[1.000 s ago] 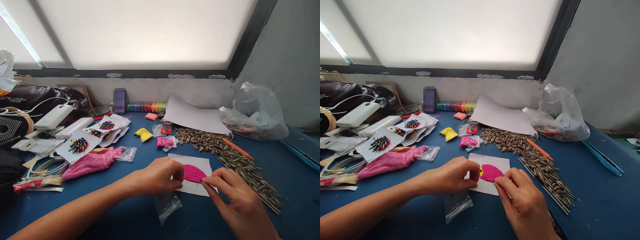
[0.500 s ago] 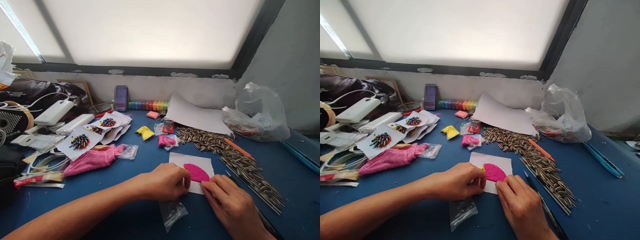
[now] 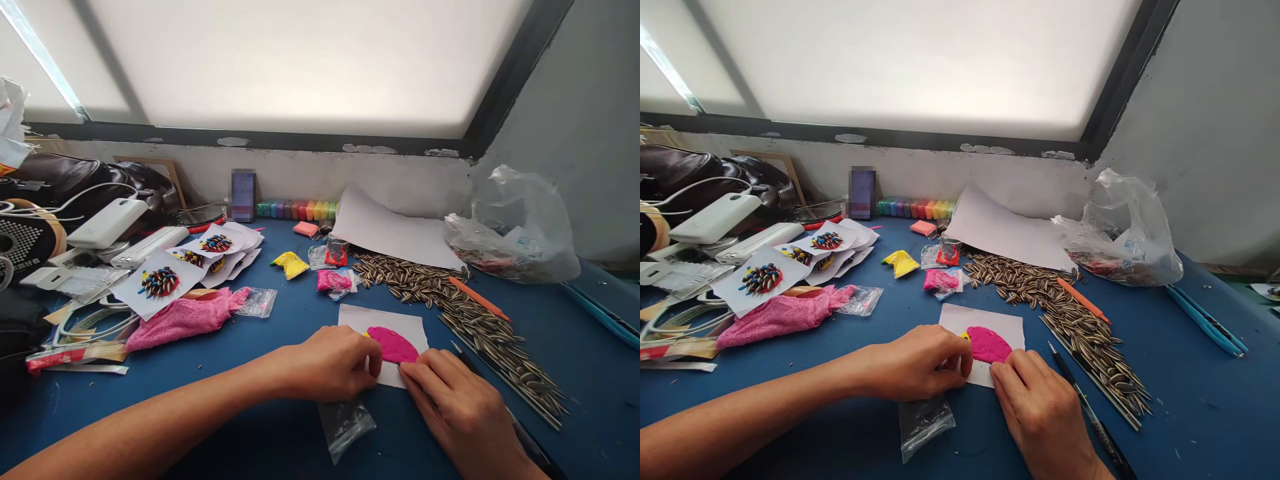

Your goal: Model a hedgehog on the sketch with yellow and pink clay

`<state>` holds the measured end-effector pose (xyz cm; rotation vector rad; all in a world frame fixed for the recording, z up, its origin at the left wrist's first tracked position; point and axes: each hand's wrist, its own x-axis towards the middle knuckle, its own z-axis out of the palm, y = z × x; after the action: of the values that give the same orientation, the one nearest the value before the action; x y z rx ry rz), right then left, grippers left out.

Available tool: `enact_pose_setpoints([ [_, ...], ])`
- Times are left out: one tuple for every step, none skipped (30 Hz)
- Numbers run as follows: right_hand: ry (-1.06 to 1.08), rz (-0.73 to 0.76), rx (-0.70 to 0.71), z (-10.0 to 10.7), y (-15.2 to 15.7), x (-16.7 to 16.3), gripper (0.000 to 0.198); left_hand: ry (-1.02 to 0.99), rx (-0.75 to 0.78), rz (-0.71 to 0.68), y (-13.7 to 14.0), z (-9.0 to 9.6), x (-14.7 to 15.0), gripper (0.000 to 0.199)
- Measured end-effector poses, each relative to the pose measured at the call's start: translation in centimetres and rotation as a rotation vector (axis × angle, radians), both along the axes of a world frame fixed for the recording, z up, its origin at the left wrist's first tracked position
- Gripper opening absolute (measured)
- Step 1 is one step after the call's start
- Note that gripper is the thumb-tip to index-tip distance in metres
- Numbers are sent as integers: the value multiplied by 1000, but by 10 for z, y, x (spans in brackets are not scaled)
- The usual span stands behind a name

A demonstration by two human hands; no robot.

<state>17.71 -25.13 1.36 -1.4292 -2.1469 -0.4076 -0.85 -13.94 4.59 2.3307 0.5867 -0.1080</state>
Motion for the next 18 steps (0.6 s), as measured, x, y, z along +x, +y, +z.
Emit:
enact_pose_setpoints([
  [-4, -5, 2, 0, 0, 0, 29, 3, -1, 1, 0, 0, 0, 14],
  [-8, -10, 3, 0, 1, 0, 30, 5, -2, 2, 0, 1, 0, 14],
  [-12, -13, 6, -1, 1, 0, 31, 8, -2, 4, 0, 1, 0, 14],
  [-15, -16, 9, -1, 1, 0, 31, 10, -1, 5, 0, 2, 0, 14],
  [-18, -17, 10, -2, 1, 1, 32, 12, 0, 5, 0, 2, 1, 14],
  [-21, -16, 11, -2, 1, 1, 32, 12, 2, 6, 0, 2, 1, 14],
  [-26, -17, 12, -2, 1, 1, 32, 11, 2, 6, 0, 2, 1, 14],
  [-34, -18, 13, -2, 1, 1, 31, 7, 0, 5, 0, 2, 1, 13],
  [-43, -17, 11, -2, 0, 1, 31, 2, -4, 3, 0, 2, 0, 13],
  [-53, -15, 10, -2, 0, 0, 31, -5, -8, 1, 0, 2, 0, 13],
  [-61, -12, 10, -1, -1, 0, 30, -14, -10, -2, 0, 1, 0, 13],
  [-71, -10, 11, -1, -1, -1, 30, -21, -10, -4, 0, 1, 0, 12],
  [-82, -6, 11, 0, -1, -1, 29, -25, -9, -6, 0, 0, 0, 12],
  [-96, -2, 13, 0, -2, -2, 29, -26, -9, -6, 0, 0, 0, 12],
  [-112, -1, 21, 0, -2, -3, 29, -24, -8, -5, 0, -1, 0, 12],
  [-131, 0, 29, 0, -3, -3, 29, -20, -7, -2, 0, -1, 0, 13],
  [-150, 0, 40, 0, -4, -3, 28, -16, -7, -1, 0, -1, -1, 13],
  [-167, -1, 52, -1, -5, -3, 28, -11, -8, 0, 1, -1, -1, 13],
])
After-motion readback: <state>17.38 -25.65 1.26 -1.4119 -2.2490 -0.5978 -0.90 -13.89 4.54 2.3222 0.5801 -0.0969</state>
